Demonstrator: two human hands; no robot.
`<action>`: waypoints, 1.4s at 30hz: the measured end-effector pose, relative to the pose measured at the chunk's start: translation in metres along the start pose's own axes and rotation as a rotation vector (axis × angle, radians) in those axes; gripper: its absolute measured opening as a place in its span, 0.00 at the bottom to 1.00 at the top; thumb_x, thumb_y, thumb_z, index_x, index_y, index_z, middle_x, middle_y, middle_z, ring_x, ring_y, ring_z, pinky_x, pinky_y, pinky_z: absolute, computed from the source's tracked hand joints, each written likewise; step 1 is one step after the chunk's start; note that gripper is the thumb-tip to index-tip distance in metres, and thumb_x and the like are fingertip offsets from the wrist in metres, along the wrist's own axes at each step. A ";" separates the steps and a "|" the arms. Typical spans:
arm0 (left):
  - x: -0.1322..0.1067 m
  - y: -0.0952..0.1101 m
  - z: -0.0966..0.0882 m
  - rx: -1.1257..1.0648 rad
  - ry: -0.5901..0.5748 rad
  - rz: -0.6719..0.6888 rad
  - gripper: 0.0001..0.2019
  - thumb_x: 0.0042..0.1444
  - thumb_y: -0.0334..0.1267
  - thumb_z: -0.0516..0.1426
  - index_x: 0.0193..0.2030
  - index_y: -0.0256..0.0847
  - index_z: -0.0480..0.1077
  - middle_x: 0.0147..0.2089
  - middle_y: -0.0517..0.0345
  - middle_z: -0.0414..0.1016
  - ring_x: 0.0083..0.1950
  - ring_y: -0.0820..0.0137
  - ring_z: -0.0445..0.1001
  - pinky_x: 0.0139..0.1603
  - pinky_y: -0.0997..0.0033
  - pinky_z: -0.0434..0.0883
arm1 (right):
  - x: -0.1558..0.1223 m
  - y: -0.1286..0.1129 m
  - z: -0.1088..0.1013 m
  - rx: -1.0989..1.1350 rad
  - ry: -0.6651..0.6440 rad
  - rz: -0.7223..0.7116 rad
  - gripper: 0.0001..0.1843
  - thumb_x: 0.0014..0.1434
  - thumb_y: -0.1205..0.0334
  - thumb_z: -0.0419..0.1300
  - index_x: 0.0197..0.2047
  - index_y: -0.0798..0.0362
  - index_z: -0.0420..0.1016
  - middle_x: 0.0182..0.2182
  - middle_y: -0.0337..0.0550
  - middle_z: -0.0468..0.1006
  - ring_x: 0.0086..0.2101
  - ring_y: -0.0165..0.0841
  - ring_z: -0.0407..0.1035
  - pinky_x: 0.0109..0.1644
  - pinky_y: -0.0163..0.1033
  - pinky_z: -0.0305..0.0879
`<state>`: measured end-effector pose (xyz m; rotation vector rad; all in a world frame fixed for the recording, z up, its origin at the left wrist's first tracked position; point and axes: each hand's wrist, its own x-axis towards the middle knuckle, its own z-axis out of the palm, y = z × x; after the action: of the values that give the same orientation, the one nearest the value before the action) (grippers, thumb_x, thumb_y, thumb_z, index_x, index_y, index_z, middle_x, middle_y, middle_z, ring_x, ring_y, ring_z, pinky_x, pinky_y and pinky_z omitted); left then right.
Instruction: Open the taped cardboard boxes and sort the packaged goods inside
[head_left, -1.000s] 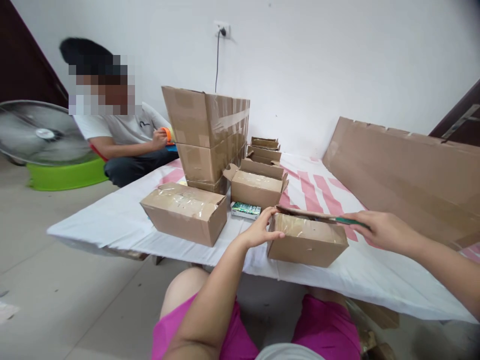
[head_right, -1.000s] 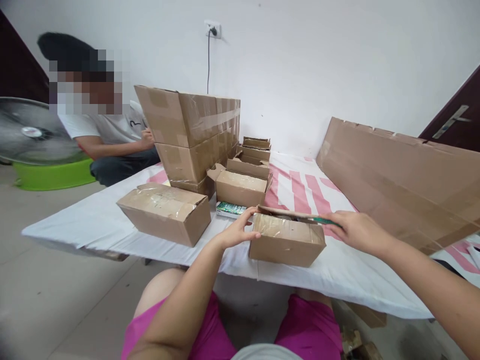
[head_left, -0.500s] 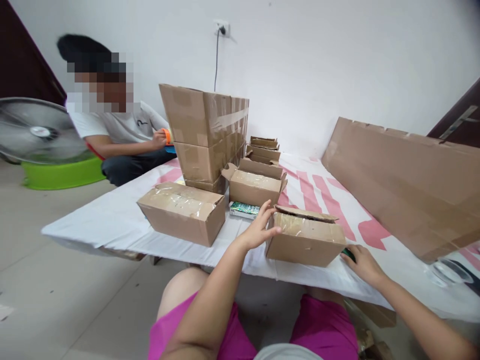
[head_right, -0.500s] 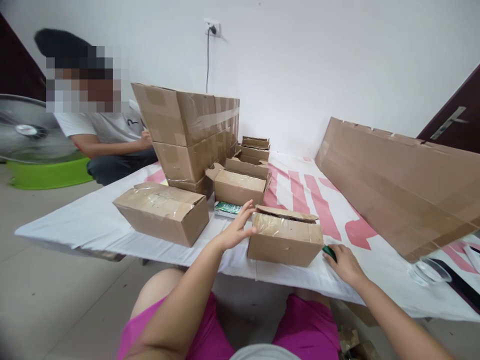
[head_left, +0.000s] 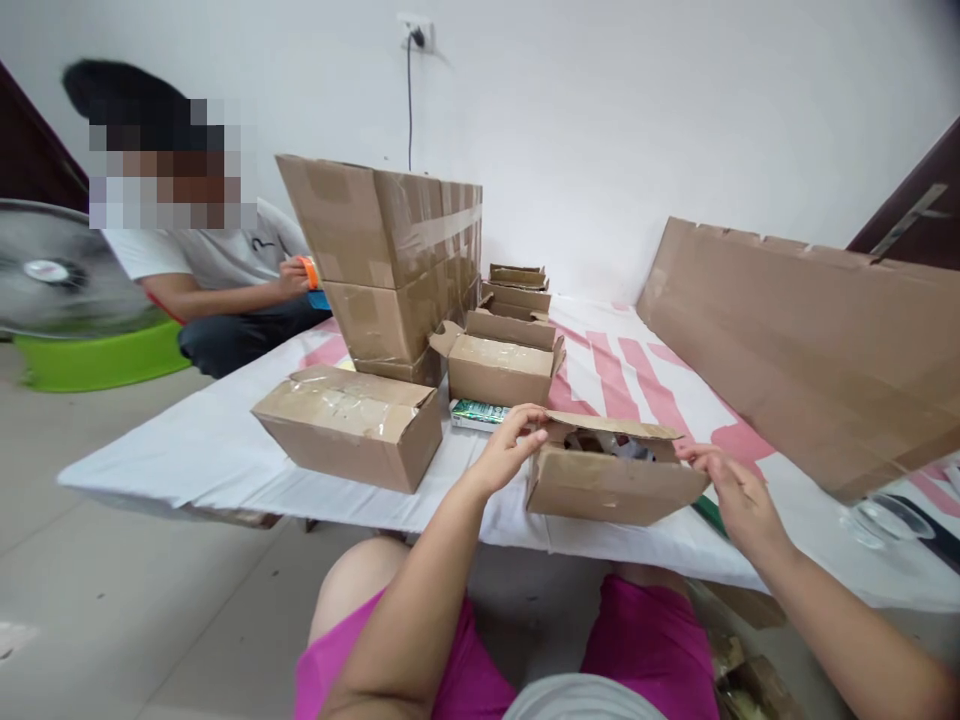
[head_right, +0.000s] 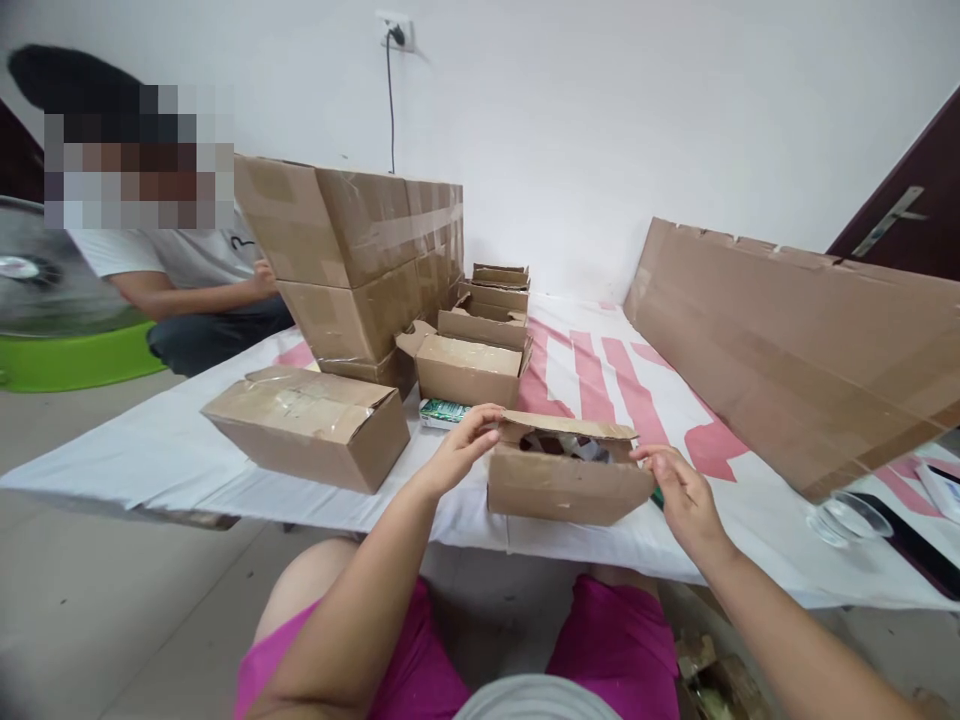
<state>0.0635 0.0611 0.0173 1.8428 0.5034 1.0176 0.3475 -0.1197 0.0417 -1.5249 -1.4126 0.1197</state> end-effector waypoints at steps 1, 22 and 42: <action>-0.001 0.001 0.000 0.020 -0.025 -0.017 0.24 0.56 0.56 0.57 0.52 0.42 0.69 0.59 0.46 0.65 0.62 0.57 0.64 0.62 0.56 0.65 | -0.003 -0.004 -0.002 0.013 -0.037 -0.029 0.19 0.66 0.49 0.49 0.30 0.49 0.71 0.38 0.45 0.77 0.43 0.37 0.71 0.48 0.43 0.68; -0.003 -0.005 0.002 0.142 -0.290 0.017 0.66 0.32 0.56 0.72 0.73 0.47 0.39 0.76 0.40 0.34 0.76 0.45 0.33 0.72 0.41 0.45 | 0.011 -0.033 -0.005 -0.654 -0.616 -0.405 0.23 0.57 0.42 0.60 0.48 0.49 0.74 0.53 0.53 0.73 0.59 0.51 0.58 0.60 0.60 0.58; -0.003 -0.012 -0.011 0.054 -0.384 -0.024 0.72 0.27 0.56 0.73 0.74 0.44 0.34 0.76 0.40 0.34 0.76 0.47 0.38 0.73 0.46 0.43 | 0.038 -0.030 -0.004 -0.893 -0.353 -0.549 0.09 0.60 0.59 0.53 0.32 0.50 0.73 0.49 0.56 0.74 0.54 0.54 0.64 0.56 0.62 0.60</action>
<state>0.0535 0.0706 0.0083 2.0132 0.3217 0.6158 0.3414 -0.0979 0.0852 -1.7716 -2.3037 -0.6941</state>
